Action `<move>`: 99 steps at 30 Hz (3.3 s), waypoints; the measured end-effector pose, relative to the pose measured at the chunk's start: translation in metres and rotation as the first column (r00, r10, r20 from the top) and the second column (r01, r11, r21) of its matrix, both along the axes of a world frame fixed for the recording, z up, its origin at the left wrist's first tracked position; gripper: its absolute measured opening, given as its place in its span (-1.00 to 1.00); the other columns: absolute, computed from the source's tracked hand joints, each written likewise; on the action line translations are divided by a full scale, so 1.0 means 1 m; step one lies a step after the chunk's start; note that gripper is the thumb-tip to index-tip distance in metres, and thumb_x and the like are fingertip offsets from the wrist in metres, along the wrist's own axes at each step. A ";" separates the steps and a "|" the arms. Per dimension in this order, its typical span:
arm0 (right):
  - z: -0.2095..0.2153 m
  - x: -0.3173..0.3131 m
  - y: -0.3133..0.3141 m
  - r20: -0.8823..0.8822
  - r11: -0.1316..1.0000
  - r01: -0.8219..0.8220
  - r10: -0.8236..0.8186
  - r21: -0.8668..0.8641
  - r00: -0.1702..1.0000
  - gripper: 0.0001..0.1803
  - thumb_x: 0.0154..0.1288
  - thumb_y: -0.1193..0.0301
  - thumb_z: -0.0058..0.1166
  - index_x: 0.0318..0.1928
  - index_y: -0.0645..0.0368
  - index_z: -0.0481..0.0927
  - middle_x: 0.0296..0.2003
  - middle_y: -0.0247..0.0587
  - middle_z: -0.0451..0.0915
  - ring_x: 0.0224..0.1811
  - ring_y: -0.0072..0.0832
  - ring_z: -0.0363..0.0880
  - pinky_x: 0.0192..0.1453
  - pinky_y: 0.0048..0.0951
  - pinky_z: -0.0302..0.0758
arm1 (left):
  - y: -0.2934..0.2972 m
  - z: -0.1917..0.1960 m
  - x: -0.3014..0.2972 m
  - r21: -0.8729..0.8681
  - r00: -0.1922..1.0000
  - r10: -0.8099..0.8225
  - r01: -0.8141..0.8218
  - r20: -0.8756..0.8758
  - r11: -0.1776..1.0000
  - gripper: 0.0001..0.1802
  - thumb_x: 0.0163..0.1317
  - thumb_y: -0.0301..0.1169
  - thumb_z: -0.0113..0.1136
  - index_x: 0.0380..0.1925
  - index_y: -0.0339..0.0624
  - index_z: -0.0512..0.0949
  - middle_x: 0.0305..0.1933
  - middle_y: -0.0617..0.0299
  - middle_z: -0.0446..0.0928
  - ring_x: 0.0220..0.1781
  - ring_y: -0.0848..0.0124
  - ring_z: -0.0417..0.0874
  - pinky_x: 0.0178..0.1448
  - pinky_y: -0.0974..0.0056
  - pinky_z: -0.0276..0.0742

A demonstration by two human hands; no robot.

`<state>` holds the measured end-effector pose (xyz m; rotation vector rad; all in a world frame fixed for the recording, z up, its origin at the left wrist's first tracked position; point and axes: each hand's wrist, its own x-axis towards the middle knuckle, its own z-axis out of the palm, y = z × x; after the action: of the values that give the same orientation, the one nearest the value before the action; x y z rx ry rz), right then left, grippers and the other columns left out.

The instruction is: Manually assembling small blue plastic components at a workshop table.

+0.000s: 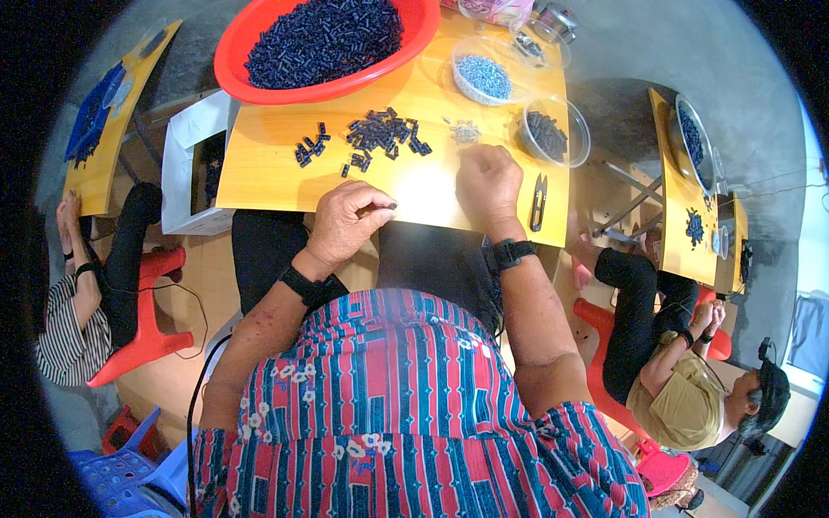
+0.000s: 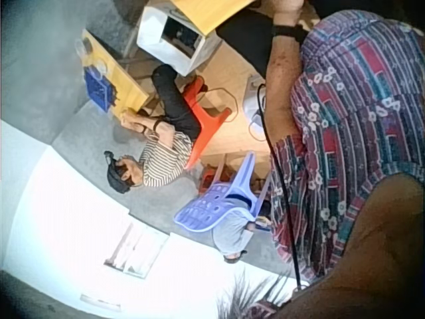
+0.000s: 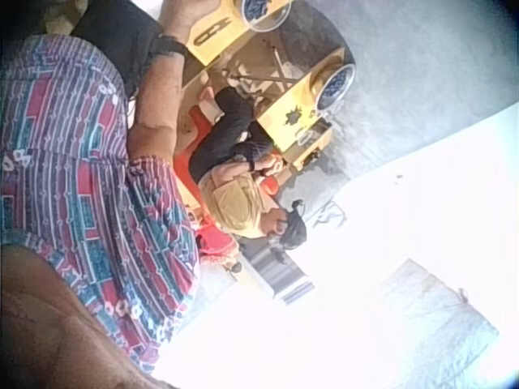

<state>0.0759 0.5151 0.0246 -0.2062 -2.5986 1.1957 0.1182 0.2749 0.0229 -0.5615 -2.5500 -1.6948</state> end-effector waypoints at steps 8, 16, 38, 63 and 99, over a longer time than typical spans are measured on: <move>-0.007 -0.003 0.010 -0.074 0.977 -0.032 0.048 0.212 0.996 -0.90 0.14 0.55 0.26 -0.30 0.25 0.70 -0.44 -0.38 0.59 -0.47 -0.70 0.50 -0.29 -0.65 0.50 | 0.001 0.002 -0.001 0.007 1.000 -0.009 0.009 -0.023 1.000 -0.90 0.02 -0.48 0.36 -0.43 -0.22 0.68 -0.42 0.18 0.63 -0.31 0.31 0.63 -0.19 0.28 0.53; 0.008 0.012 -0.002 -0.051 0.969 -0.243 0.241 -0.038 0.969 -0.88 0.11 0.44 0.16 -0.34 0.13 0.72 -0.38 -0.11 0.64 -0.28 -0.20 0.63 -0.15 -0.34 0.55 | -0.001 0.001 0.001 -0.002 1.000 -0.012 0.012 -0.024 1.000 -0.91 0.02 -0.48 0.35 -0.42 -0.21 0.68 -0.42 0.18 0.63 -0.29 0.30 0.63 -0.16 0.28 0.52; 0.029 0.016 -0.014 -0.016 0.768 -0.369 0.442 0.525 0.897 -0.86 0.14 0.46 0.04 -0.54 0.10 0.59 -0.49 -0.16 0.56 -0.41 -0.13 0.57 -0.25 -0.20 0.57 | -0.001 -0.003 0.001 0.014 1.000 0.001 -0.001 -0.010 1.000 -0.89 0.01 -0.44 0.34 -0.42 -0.19 0.66 -0.35 0.18 0.65 -0.24 0.23 0.65 -0.11 0.22 0.55; 0.013 0.022 -0.021 -0.091 0.908 -0.419 0.416 -0.017 0.905 -0.89 0.16 0.57 0.15 -0.27 0.26 0.64 -0.32 -0.14 0.68 -0.23 -0.35 0.62 -0.10 -0.38 0.56 | 0.000 -0.004 -0.001 0.040 1.000 0.002 -0.002 -0.011 0.999 -0.89 0.07 -0.50 0.32 -0.37 -0.25 0.67 -0.38 0.17 0.62 -0.30 0.35 0.63 -0.16 0.31 0.53; 0.014 0.036 -0.050 0.214 0.672 -0.260 0.536 -0.693 0.817 -0.88 0.34 0.55 0.09 -0.17 0.30 0.65 -0.41 -0.36 0.61 -0.37 -0.66 0.55 -0.19 -0.61 0.57 | 0.001 -0.010 -0.001 0.037 0.998 0.058 -0.059 0.022 0.998 -0.88 0.03 -0.45 0.38 -0.43 -0.23 0.67 -0.46 0.18 0.58 -0.39 0.34 0.60 -0.24 0.28 0.51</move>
<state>0.1120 0.4655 0.0382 0.0233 -2.5055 2.4437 0.1172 0.2757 0.0132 -0.4651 -2.5163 -1.7340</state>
